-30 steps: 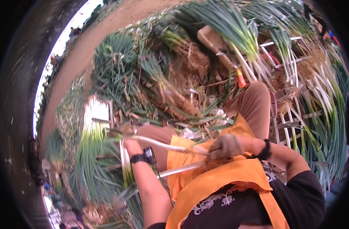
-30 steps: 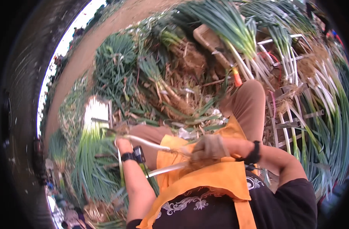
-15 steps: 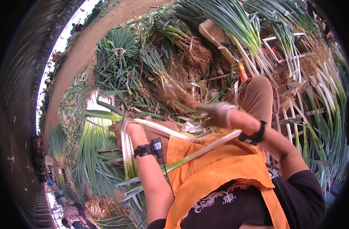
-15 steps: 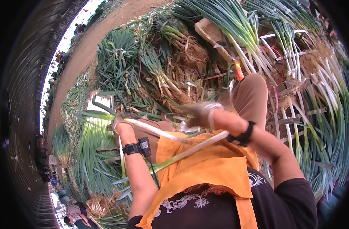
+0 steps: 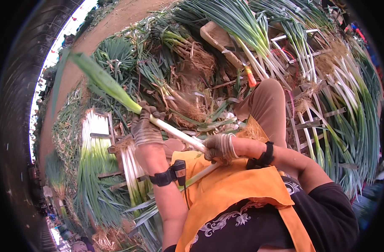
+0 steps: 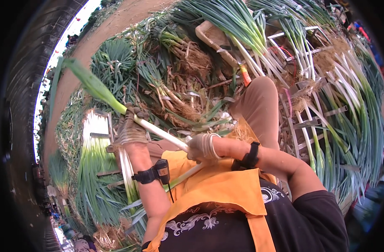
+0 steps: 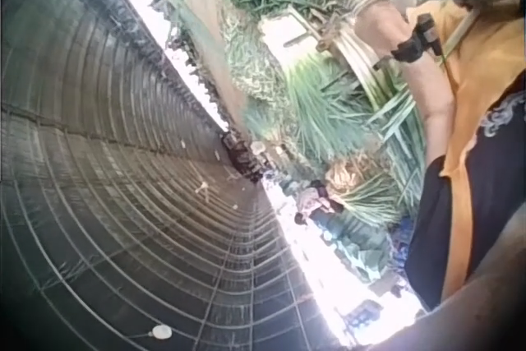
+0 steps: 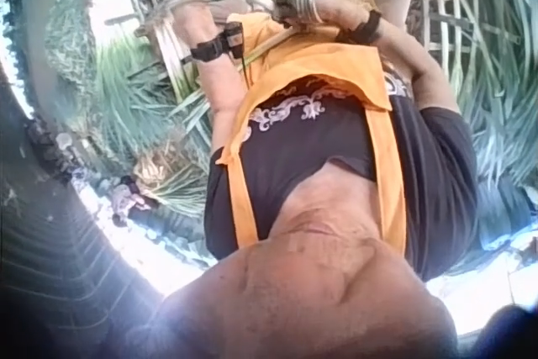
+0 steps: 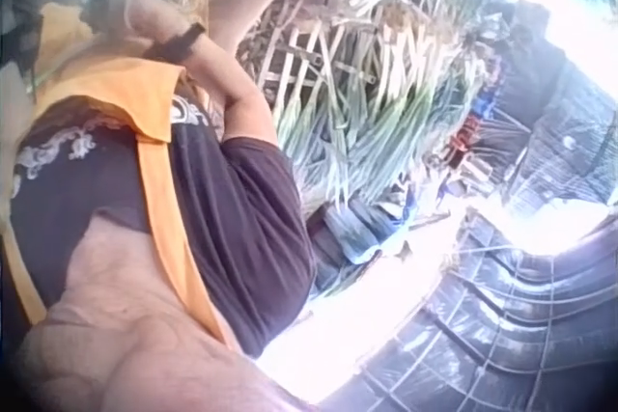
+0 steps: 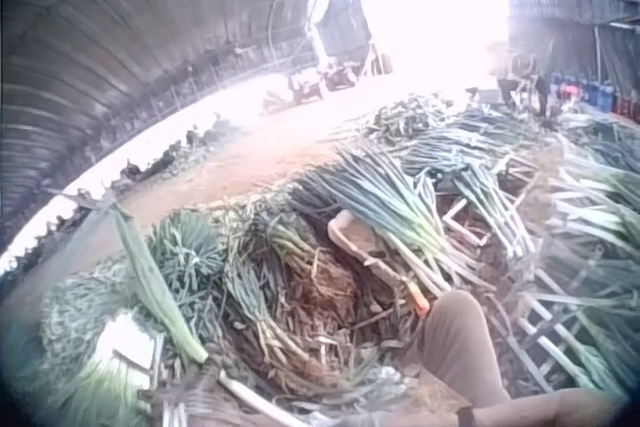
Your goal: Peeling and cleaning leeks in a large agricultural processing shed.
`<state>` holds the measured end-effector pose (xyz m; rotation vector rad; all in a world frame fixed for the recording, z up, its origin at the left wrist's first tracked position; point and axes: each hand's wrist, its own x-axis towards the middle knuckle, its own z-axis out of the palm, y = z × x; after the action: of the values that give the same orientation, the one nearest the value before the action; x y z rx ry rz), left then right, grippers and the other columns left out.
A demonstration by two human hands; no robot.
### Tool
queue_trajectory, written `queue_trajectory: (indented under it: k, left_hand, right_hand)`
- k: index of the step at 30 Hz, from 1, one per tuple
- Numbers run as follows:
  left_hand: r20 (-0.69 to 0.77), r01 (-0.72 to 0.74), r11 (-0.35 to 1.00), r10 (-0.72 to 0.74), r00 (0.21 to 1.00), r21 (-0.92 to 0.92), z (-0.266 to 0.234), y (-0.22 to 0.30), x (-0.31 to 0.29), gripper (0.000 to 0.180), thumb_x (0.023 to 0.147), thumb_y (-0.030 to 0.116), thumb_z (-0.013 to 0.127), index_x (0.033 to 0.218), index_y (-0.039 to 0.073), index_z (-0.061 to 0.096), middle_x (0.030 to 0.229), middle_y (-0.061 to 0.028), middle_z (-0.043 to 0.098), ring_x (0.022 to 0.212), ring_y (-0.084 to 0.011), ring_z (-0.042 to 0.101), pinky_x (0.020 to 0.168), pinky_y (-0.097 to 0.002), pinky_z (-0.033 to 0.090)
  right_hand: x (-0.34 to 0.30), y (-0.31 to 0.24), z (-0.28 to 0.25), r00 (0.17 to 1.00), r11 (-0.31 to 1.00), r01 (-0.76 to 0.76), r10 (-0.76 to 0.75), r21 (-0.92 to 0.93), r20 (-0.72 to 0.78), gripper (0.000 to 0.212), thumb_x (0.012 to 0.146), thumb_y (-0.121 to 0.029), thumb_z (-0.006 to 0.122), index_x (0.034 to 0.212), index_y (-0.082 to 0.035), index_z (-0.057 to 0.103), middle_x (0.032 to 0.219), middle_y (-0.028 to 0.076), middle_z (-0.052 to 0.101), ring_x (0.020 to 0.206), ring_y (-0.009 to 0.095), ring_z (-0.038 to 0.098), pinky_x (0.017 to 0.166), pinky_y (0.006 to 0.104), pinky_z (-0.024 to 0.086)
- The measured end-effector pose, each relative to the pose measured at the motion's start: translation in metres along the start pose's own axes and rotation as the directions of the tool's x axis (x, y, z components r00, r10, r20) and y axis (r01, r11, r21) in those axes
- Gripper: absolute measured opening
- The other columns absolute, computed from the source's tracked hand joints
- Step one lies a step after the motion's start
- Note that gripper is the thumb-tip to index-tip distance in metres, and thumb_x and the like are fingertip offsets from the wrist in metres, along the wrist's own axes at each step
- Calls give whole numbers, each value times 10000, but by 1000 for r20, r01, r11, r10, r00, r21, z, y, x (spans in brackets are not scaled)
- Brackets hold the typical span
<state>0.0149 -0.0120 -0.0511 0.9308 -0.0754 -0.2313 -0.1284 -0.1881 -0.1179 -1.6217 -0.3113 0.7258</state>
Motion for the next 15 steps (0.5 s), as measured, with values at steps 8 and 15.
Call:
queue_trajectory:
  k: [8, 15]
  left_hand:
    - [-229, -116, 877, 245, 942, 466, 22, -13, -15, 109, 813, 53, 586, 915, 25, 557, 712, -29, 562, 542, -109, 510, 483, -230, 425]
    - [-279, -57, 883, 208, 937, 466, 47, -5, -26, 134, 803, 50, 598, 927, 27, 553, 684, -11, 546, 505, -85, 501, 471, -219, 416]
  right_hand:
    - [-34, -23, 6, 945, 742, 112, -285, -661, -160, 140, 863, -174, 541, 854, -53, 610, 565, -13, 508, 474, 88, 498, 446, 242, 408]
    - [-33, -33, 1, 981, 877, -191, 162, -441, -103, 290, 711, -283, 644, 920, -89, 593, 813, 108, 631, 738, 267, 616, 637, 364, 492]
